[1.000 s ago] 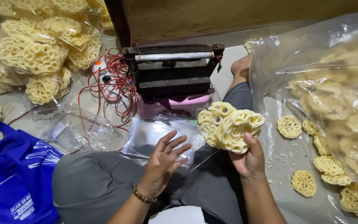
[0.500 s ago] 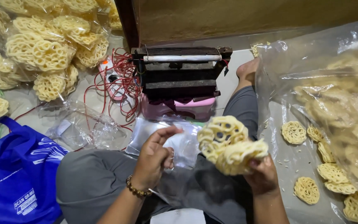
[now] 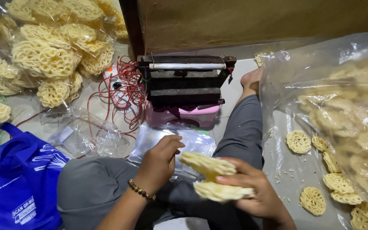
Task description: Manually placing lattice-patterned crackers into small plastic bags for individual sale while sitting on the floor.
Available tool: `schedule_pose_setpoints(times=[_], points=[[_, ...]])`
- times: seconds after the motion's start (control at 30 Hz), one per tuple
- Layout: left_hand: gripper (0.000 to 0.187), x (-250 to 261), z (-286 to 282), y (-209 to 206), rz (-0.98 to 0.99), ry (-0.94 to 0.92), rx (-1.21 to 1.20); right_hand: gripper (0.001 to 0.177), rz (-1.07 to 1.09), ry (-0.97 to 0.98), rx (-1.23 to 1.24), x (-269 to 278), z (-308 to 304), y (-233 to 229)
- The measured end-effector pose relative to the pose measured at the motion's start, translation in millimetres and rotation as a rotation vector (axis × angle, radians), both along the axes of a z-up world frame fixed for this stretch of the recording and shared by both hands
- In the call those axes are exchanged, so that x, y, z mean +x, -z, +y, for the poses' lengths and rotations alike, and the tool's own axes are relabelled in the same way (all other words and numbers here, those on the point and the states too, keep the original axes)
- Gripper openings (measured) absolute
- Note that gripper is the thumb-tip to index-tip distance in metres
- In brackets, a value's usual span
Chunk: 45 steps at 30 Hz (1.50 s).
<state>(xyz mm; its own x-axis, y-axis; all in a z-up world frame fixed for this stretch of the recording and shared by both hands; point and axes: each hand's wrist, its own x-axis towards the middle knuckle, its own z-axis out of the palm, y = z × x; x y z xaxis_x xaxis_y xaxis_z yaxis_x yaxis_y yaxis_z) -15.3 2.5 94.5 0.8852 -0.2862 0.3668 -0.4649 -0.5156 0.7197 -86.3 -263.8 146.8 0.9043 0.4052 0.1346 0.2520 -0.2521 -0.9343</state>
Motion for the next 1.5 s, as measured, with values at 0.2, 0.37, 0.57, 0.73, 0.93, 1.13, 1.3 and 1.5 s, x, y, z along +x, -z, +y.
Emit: schedule_pose_setpoints(times=[0.2,0.37,0.57,0.73,0.93,1.13,1.3,1.5], points=[[0.042,-12,-11,-15,0.056,0.186,0.071,0.060,-0.210,-0.082,-0.707,14,27,3],[0.052,-3,-4,-5,0.215,0.189,0.011,0.071,-0.104,-0.123,-0.430,13,25,-12],[0.055,-5,-2,-14,0.510,0.361,-0.272,0.063,-0.080,-0.275,-0.349,16,19,-4],[0.053,-9,-4,-19,0.394,0.260,-0.148,0.036,0.043,-0.002,0.129,12,14,-1],[0.054,-22,-15,-22,0.230,0.186,-0.153,0.026,-0.251,0.267,-0.657,19,38,0],[0.053,-30,-22,-11,0.265,0.215,-0.093,0.035,-0.234,0.189,-0.957,20,49,19],[0.059,-29,-17,-8,0.251,0.192,0.016,0.038,-0.201,0.115,-0.965,18,48,24],[0.067,-26,-20,-2,0.514,0.124,-0.317,0.049,-0.061,0.160,-0.486,20,46,21]])
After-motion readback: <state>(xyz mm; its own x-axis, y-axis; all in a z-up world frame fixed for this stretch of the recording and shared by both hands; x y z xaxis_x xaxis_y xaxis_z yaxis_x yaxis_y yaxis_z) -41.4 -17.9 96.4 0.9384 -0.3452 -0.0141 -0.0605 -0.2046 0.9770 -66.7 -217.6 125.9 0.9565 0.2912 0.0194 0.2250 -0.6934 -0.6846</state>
